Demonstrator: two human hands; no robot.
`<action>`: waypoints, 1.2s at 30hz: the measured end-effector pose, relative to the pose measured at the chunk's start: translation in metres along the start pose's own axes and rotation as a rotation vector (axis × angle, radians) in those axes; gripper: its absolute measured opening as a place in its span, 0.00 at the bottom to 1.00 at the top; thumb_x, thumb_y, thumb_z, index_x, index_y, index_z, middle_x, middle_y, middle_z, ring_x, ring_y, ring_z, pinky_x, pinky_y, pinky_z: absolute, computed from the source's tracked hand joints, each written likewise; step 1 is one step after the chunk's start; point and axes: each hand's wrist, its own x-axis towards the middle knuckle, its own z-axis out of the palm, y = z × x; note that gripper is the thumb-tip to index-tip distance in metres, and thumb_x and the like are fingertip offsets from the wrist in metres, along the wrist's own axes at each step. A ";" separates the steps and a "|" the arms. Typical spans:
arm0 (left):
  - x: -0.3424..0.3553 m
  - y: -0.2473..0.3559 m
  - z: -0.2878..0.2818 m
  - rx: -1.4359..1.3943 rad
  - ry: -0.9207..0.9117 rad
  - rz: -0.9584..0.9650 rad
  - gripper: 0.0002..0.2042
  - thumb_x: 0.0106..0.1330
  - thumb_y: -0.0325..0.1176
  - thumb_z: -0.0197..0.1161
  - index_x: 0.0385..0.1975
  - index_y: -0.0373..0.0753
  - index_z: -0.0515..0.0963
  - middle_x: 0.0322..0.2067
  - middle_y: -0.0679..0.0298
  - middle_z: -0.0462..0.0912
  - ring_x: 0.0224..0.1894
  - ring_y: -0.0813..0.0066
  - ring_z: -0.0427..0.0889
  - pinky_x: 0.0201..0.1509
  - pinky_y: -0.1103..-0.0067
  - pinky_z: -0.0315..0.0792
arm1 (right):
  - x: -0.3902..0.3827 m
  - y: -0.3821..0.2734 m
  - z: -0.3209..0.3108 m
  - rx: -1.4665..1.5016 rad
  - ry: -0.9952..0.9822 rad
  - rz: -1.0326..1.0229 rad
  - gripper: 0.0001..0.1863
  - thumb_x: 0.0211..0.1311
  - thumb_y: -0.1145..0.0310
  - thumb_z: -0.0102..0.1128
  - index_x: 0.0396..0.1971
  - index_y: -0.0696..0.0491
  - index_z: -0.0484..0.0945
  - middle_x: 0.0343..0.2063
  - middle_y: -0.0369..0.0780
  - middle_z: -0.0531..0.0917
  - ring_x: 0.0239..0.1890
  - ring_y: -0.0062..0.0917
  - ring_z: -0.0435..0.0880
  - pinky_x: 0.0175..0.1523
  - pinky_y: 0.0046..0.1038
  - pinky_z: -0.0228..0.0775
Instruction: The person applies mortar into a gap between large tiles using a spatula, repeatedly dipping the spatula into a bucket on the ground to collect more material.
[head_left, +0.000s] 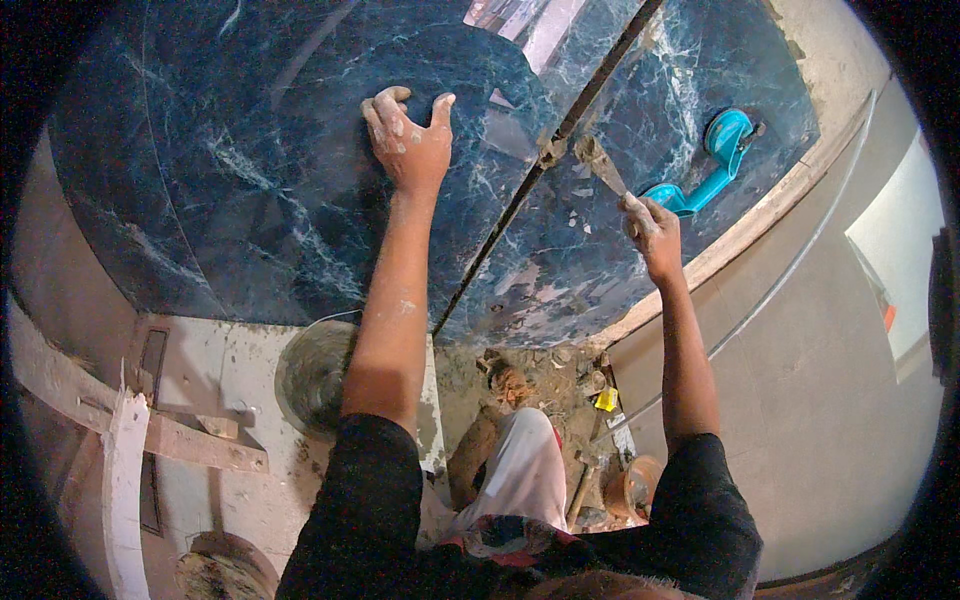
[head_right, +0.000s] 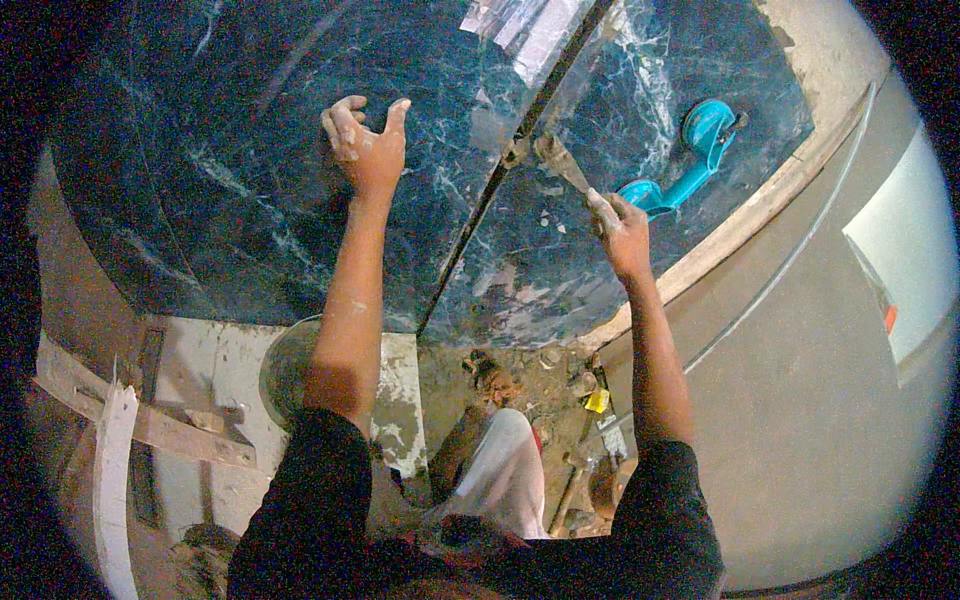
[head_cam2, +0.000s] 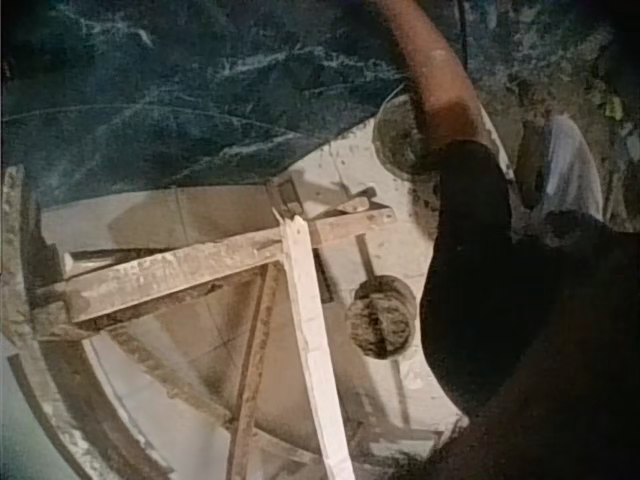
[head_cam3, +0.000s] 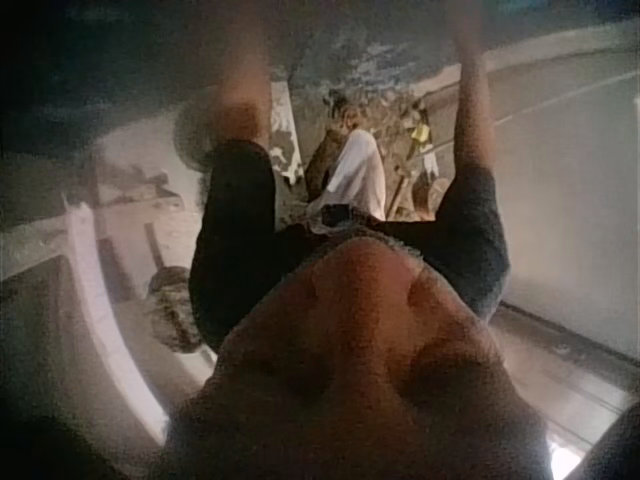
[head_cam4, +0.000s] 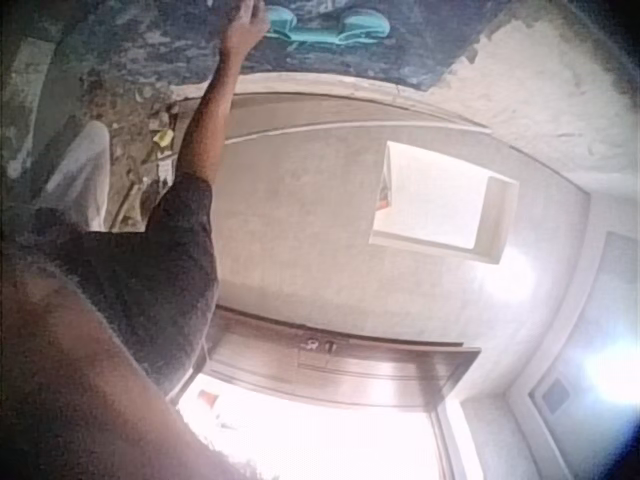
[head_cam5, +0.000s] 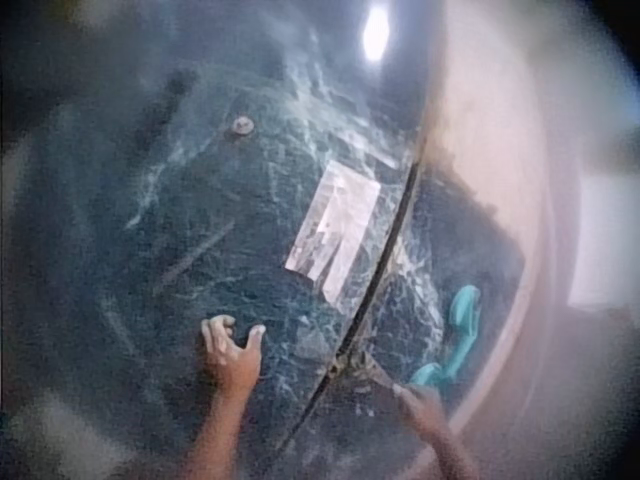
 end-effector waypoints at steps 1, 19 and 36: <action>-0.001 0.000 0.000 -0.005 -0.001 -0.012 0.27 0.49 0.43 0.79 0.41 0.35 0.73 0.38 0.56 0.74 0.39 0.60 0.73 0.45 0.66 0.71 | 0.001 0.004 -0.002 0.013 0.000 -0.023 0.15 0.70 0.60 0.57 0.36 0.58 0.83 0.19 0.28 0.71 0.20 0.12 0.64 0.25 0.19 0.52; 0.001 0.001 -0.005 0.031 -0.055 -0.016 0.25 0.53 0.44 0.76 0.42 0.36 0.71 0.39 0.54 0.71 0.41 0.55 0.75 0.44 0.64 0.72 | 0.031 0.003 0.008 -0.637 0.132 -0.714 0.22 0.56 0.76 0.61 0.53 0.50 0.74 0.42 0.43 0.76 0.42 0.44 0.80 0.44 0.40 0.76; 0.000 0.002 -0.006 0.048 -0.047 -0.028 0.27 0.51 0.45 0.78 0.41 0.35 0.72 0.39 0.56 0.73 0.39 0.59 0.74 0.44 0.65 0.72 | 0.011 -0.026 -0.015 -0.839 0.111 -0.591 0.21 0.55 0.74 0.61 0.50 0.46 0.76 0.39 0.43 0.76 0.42 0.42 0.80 0.41 0.41 0.76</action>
